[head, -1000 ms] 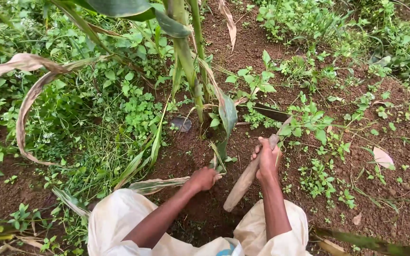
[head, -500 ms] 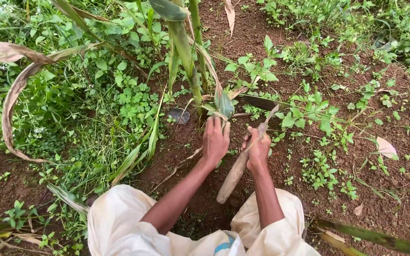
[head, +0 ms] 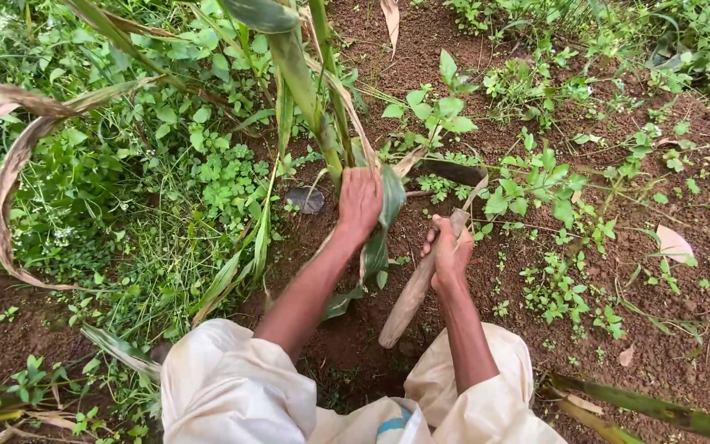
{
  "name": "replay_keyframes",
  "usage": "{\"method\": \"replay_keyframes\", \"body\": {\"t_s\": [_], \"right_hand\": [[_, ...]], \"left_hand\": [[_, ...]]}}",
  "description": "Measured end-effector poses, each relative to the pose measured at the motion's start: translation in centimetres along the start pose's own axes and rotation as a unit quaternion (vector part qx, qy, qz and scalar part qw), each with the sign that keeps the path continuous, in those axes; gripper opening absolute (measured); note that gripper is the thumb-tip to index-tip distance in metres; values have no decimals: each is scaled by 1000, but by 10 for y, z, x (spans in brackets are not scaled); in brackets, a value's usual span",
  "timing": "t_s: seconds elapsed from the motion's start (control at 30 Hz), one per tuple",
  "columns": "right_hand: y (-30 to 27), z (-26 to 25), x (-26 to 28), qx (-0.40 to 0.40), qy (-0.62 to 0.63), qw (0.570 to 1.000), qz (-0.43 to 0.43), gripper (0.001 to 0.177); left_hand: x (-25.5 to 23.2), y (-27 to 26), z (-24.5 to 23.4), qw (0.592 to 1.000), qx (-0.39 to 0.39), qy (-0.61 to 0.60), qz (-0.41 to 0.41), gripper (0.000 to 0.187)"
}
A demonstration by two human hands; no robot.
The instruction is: The person uses a hoe to loosen the soil and remove weeds around the base of corn plants. They then pull out the weeds by hand and gather the removed plant material.
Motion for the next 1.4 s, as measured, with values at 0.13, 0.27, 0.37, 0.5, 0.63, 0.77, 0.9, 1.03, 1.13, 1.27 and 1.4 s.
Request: {"method": "replay_keyframes", "body": {"t_s": [0.13,0.27,0.37,0.5,0.63,0.77,0.9,1.03,1.13,1.27,1.4], "right_hand": [[1,1,2,-1,-12,1000,0,12],[10,6,1,0,-3,1000,11,11],[24,6,-13,-6,0,1000,16,12],[40,17,-22,-13,-5,1000,7,12],[36,23,-11,0,7,999,-35,15],[40,25,-24,89,-20,994,-67,20],[43,23,-33,148,-98,981,-83,22],[31,8,-32,175,-107,975,-82,20],[30,2,-32,170,-120,973,-102,17],[29,3,-29,131,-129,979,-88,19],[26,5,-31,136,-121,980,-76,20]], "left_hand": [[-9,-41,15,970,-24,-241,-7,32],[-3,-66,10,924,21,-377,-59,26],[1,-64,-29,873,31,-476,-99,25],[5,-62,-28,860,41,-497,-113,26],[-4,-74,-38,857,24,-502,-116,29],[-24,-112,-27,835,68,-521,-163,35],[-48,-195,44,861,103,-482,-128,36],[-29,-232,16,831,129,-521,-145,39],[0,-233,28,818,114,-536,-173,42],[36,-228,88,733,67,-646,-203,65],[11,-186,-100,596,116,-736,-301,99]]}}
Point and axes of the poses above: each hand's wrist, its own y-axis towards the middle knuckle, its own z-axis out of the palm, x = y × z, the point moved 1 cm from there along y, towards the middle knuckle, and after that the axes turned 5 degrees about -y, right-handed, at the moved point
